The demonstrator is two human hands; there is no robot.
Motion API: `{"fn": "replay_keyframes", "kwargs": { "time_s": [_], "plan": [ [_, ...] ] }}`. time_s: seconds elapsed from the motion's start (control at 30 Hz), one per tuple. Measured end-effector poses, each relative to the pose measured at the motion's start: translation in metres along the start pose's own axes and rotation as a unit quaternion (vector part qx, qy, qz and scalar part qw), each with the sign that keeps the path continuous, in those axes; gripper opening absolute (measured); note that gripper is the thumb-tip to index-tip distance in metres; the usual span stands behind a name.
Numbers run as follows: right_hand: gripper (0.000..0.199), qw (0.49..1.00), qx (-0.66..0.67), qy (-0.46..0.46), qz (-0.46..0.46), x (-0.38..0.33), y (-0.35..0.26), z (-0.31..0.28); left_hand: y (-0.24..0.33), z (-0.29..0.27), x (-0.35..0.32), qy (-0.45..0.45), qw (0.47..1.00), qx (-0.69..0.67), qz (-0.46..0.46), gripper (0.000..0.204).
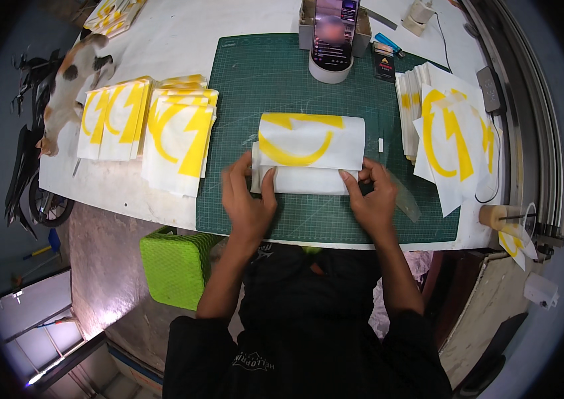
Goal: The person folds white sticker sheets with yellow graphics in half on a green cutting mat. They smooth the folded edges with their hands and a plastic scraper tool, then stack the finished sheets. A cat walks across the table during the process.
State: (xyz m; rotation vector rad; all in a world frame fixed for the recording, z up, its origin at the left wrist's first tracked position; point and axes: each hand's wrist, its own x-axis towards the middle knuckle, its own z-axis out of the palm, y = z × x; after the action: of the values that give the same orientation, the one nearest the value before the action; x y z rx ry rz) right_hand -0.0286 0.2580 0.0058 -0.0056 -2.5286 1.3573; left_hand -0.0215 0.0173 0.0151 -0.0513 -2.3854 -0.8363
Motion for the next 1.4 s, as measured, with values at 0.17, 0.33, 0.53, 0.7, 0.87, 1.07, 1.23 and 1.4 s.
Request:
{"fn": "replay_keyframes", "kwargs": {
  "time_s": [0.17,0.33,0.53,0.7,0.87,1.07,1.23,1.4],
  "plan": [
    [0.039,1.000,0.002,-0.003,-0.009,-0.002,0.001,0.002,0.037,-0.022,-0.036,-0.158,0.976,0.009,0.149,0.053],
    [0.037,0.988,-0.106,0.072,-0.087,-0.010,-0.021,-0.005,0.035,-0.015,-0.047,-0.271,0.953,0.063,0.118,0.057],
    [0.038,0.949,-0.186,-0.008,-0.255,-0.044,-0.030,-0.010,0.031,-0.012,-0.049,-0.268,0.955,0.054,0.113,0.056],
    [0.035,0.938,-0.236,-0.004,-0.253,-0.063,-0.025,-0.008,0.030,-0.012,-0.048,-0.269,0.954,0.042,0.122,0.054],
    [0.034,0.943,-0.199,-0.110,-0.241,-0.047,-0.023,0.001,0.029,-0.011,-0.049,-0.272,0.953,0.043,0.124,0.053],
    [0.037,0.946,-0.192,-0.134,-0.225,-0.047,-0.019,0.001,0.028,-0.012,-0.051,-0.284,0.951,0.049,0.111,0.055],
    [0.040,0.944,-0.198,-0.143,-0.221,-0.048,-0.016,0.003,0.025,-0.012,-0.049,-0.306,0.944,0.055,0.110,0.062],
    [0.044,0.937,-0.232,-0.158,-0.205,-0.053,-0.010,-0.006,0.011,-0.035,-0.045,-0.361,0.926,0.071,0.080,0.068]
  ]
}}
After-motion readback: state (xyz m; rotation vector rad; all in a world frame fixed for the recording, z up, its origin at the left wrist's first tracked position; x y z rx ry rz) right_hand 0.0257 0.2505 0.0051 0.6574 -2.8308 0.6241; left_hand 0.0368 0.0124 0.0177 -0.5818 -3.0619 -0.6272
